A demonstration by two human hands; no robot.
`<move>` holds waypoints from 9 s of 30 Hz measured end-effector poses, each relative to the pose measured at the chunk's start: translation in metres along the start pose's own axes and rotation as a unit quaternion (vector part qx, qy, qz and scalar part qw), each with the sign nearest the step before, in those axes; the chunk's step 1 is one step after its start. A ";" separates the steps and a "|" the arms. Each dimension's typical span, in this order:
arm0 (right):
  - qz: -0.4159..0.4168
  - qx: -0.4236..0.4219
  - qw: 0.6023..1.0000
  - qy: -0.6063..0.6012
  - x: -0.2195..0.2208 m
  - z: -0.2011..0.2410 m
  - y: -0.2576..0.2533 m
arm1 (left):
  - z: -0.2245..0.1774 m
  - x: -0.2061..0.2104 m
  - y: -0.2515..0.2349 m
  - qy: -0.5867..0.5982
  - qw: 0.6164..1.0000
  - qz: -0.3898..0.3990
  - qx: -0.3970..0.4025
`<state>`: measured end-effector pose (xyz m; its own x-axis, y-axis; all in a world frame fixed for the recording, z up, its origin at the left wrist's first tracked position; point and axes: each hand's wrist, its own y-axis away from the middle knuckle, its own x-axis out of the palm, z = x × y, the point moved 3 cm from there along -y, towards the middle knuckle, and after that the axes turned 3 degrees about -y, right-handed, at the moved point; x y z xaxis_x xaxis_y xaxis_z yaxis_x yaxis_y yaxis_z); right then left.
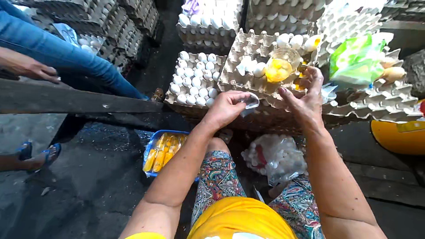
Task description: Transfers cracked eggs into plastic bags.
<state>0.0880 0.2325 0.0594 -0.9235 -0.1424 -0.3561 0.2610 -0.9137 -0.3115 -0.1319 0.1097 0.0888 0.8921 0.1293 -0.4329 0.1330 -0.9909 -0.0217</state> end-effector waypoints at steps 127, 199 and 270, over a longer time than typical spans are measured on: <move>0.287 -0.036 0.856 0.429 -0.007 0.096 -0.089 | -0.082 -0.015 -0.142 -0.323 0.919 0.226 -0.021; 0.334 -0.050 0.766 0.547 0.046 0.150 -0.119 | -0.067 -0.061 -0.133 -0.275 0.948 0.155 -0.042; 0.195 0.012 0.964 -0.178 -0.062 0.090 0.041 | -0.138 0.037 -0.010 0.005 0.991 0.126 0.043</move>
<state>0.1307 0.1696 0.1479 -0.7959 -0.5945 -0.1149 0.6049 -0.7725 -0.1930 -0.0405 0.1295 0.1968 0.8965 -0.1231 -0.4257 -0.1322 -0.9912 0.0083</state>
